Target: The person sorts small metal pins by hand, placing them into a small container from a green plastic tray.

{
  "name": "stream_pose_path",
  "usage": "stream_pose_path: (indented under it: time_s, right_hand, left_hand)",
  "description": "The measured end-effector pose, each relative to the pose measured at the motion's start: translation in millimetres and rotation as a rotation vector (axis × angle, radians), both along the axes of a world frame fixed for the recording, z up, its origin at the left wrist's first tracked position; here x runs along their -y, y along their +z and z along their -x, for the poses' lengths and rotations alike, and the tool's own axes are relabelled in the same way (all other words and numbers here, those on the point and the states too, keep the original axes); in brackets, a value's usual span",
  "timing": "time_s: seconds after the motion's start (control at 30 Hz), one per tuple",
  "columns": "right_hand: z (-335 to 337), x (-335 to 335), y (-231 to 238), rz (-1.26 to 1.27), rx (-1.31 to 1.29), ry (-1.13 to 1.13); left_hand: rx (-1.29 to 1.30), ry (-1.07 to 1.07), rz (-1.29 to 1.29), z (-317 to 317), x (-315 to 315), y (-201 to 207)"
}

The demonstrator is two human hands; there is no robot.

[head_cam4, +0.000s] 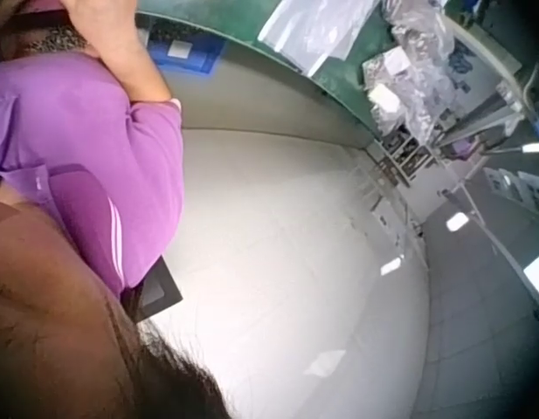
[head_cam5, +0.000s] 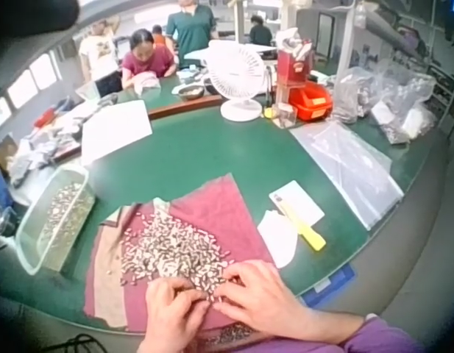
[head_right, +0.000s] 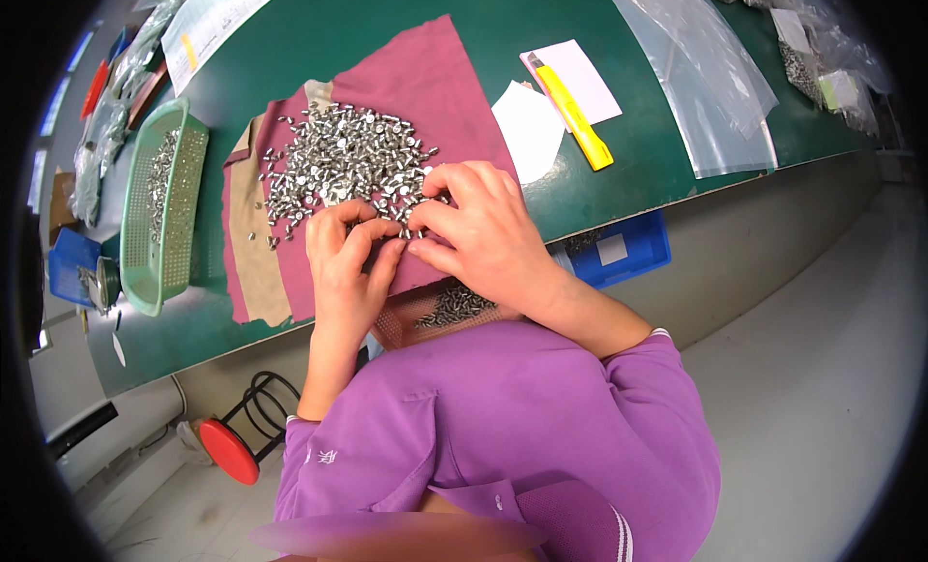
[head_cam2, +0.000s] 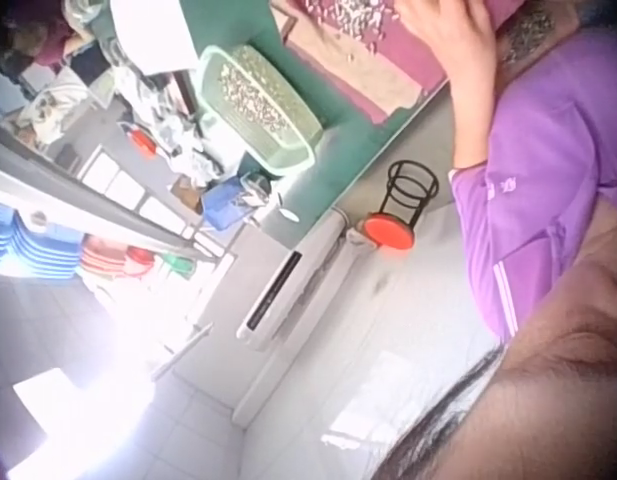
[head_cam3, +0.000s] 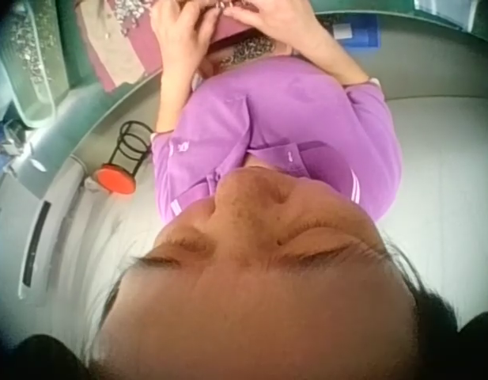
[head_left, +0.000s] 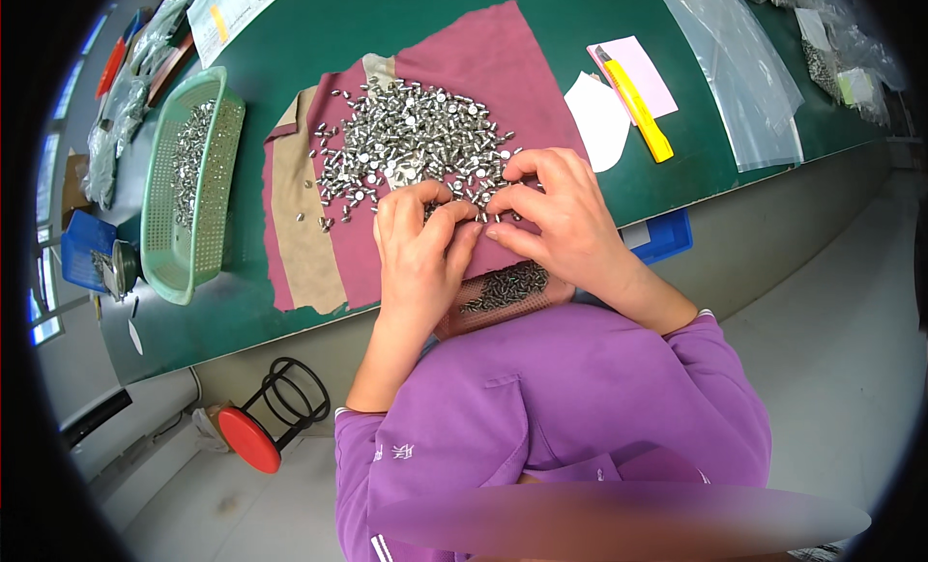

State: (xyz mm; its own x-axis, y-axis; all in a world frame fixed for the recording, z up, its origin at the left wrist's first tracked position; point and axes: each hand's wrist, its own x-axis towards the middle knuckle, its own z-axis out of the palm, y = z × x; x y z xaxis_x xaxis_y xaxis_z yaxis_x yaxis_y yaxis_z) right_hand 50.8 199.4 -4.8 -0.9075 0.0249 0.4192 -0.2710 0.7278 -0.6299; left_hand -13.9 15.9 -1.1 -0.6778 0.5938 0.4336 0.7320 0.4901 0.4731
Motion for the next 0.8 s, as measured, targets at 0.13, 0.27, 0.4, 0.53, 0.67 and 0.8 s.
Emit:
stream_pose_path:
  time_s: [0.13,0.27,0.4,0.53,0.67,0.8]
  right_hand:
    - [2.2,3.0,-0.5,-0.016,-0.008,0.017]
    - [1.5,2.1,0.9,-0.019,-0.009,0.063]
    - [-3.0,-0.1,5.7,0.013,0.003,0.048]
    - [-6.8,-5.7,3.2,0.017,0.045,0.006]
    - [-4.3,-4.2,-1.5,0.018,0.017,0.039]
    - [-3.6,-1.6,3.9,0.021,0.011,0.060]
  left_hand:
    - [-0.003,-0.013,0.000,1.7,1.5,-1.6]
    - [0.021,-0.051,-0.002,0.0,6.2,0.8]
    - [0.068,-0.014,0.009,-4.0,8.8,6.4]
    - [0.025,-0.008,0.042,-3.7,8.8,6.2]
    - [0.036,-0.026,0.040,-1.7,8.9,4.1]
    - [0.083,-0.010,0.051,-5.1,13.1,6.4]
